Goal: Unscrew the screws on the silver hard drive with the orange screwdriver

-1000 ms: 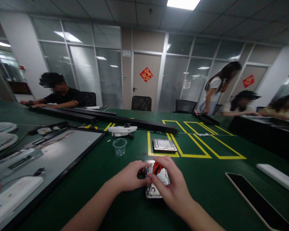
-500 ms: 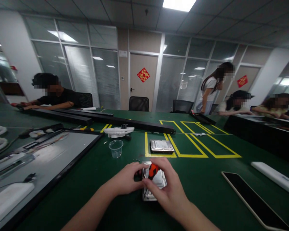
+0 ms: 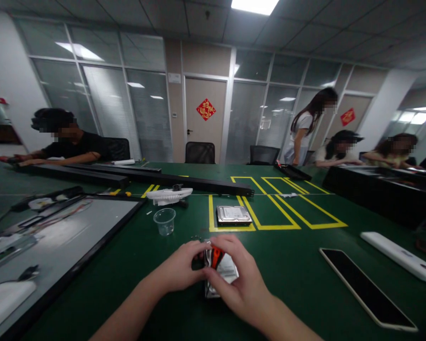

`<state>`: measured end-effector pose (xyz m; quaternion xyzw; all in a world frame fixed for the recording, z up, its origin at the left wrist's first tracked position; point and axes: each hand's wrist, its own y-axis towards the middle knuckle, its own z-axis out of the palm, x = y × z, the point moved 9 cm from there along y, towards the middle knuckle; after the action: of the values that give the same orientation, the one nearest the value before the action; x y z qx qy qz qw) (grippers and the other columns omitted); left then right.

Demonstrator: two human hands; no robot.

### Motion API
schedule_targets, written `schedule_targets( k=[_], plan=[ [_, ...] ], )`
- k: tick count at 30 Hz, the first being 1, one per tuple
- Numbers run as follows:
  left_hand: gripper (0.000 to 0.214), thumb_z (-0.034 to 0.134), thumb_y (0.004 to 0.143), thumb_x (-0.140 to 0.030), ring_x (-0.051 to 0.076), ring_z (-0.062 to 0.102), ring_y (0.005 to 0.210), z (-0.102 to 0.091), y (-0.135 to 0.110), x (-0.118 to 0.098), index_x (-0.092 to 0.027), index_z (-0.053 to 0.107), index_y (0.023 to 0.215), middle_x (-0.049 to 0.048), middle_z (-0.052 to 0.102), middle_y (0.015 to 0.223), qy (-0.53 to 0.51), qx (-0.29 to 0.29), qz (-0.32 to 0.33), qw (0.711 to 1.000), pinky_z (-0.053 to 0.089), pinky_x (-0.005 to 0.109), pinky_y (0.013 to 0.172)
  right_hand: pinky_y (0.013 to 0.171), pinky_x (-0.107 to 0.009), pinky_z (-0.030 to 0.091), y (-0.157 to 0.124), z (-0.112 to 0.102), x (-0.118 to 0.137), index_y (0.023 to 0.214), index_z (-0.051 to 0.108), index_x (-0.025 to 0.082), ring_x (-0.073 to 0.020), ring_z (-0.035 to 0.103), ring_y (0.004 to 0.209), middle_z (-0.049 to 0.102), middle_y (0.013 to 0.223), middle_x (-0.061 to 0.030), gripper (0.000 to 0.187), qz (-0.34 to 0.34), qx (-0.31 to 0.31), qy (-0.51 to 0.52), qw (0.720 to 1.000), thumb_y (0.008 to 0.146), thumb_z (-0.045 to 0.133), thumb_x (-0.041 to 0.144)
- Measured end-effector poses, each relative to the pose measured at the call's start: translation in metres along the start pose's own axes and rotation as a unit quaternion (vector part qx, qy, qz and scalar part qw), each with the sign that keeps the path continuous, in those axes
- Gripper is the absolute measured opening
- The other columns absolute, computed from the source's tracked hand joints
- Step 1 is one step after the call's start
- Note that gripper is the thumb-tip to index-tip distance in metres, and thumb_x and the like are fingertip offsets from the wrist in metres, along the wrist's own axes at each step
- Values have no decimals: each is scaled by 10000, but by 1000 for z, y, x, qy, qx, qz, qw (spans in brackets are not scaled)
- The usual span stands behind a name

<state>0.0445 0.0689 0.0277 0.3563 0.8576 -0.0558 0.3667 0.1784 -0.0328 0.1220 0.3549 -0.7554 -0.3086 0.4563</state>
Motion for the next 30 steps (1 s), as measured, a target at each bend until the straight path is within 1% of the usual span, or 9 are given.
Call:
schedule_targets(
  k=[3, 10, 13, 15, 17, 19, 21, 25, 30],
  plan=[
    [508, 808, 918, -325, 299, 702, 1180, 1, 0, 2, -278, 757, 1421, 90, 774, 1328, 5, -3, 2, 1000, 559, 437, 1119, 963, -337, 666, 2, -2, 0, 1523, 636, 337, -217, 771, 1097, 741, 1261, -73, 556, -2, -11, -6, 1000, 1009, 784, 185],
    [515, 782, 943, -352, 316, 698, 1180, 0, -1, 3, -266, 733, 1448, 99, 776, 1243, 11, -8, -10, 1000, 557, 472, 1140, 1080, -367, 650, 1, 0, 7, 1587, 556, 327, -224, 786, 1218, 783, 1372, -78, 636, -4, 8, -2, 1000, 1004, 646, 89],
    [473, 776, 944, -348, 313, 690, 1176, 0, -2, 2, -270, 745, 1410, 87, 774, 1215, 10, -5, -10, 1000, 546, 482, 1156, 1099, -393, 646, 0, 0, 7, 1594, 546, 327, -237, 776, 1243, 767, 1398, -89, 642, -6, 14, -3, 1000, 1003, 657, 104],
    [475, 785, 935, -346, 305, 687, 1162, 1, -2, 3, -272, 745, 1402, 80, 770, 1224, 12, -1, -17, 1000, 547, 476, 1150, 1066, -394, 656, 0, 0, 5, 1585, 570, 328, -245, 768, 1220, 747, 1379, -99, 620, -10, 9, -7, 1000, 1007, 714, 152],
    [489, 791, 933, -354, 299, 684, 1150, 3, -1, 5, -277, 739, 1414, 75, 767, 1238, 17, 4, -21, 1000, 550, 467, 1139, 997, -373, 669, -1, -1, 2, 1561, 611, 332, -236, 765, 1146, 732, 1315, -94, 588, -8, 0, -10, 1000, 1009, 760, 193],
    [490, 786, 947, -369, 298, 680, 1150, 4, -1, 6, -282, 735, 1426, 77, 766, 1237, 23, 2, -17, 1000, 544, 467, 1143, 950, -353, 672, -1, -1, 0, 1551, 628, 338, -222, 762, 1087, 733, 1258, -81, 568, -3, -7, -10, 1000, 1017, 758, 192],
    [507, 784, 960, -384, 304, 676, 1158, 4, -1, 7, -279, 729, 1453, 87, 763, 1224, 27, -7, -9, 1000, 527, 478, 1163, 981, -359, 670, -1, -1, 1, 1568, 611, 337, -224, 769, 1110, 756, 1271, -82, 583, -3, -7, -7, 1000, 1024, 728, 162],
    [536, 772, 983, -394, 315, 674, 1177, 4, -3, 7, -279, 713, 1504, 106, 756, 1253, 20, -7, -8, 1000, 501, 504, 1190, 1099, -377, 652, 0, -1, 7, 1608, 548, 322, -236, 783, 1233, 783, 1375, -97, 653, -13, 4, -16, 1000, 1008, 669, 95],
    [567, 770, 982, -387, 331, 661, 1245, 3, -5, 6, -301, 695, 1537, 108, 751, 1297, 13, 0, -27, 1000, 513, 494, 1175, 1140, -411, 653, -6, -4, 4, 1648, 466, 286, -261, 781, 1301, 757, 1447, -130, 718, 3, -7, -24, 1000, 981, 660, 107]
  ],
)
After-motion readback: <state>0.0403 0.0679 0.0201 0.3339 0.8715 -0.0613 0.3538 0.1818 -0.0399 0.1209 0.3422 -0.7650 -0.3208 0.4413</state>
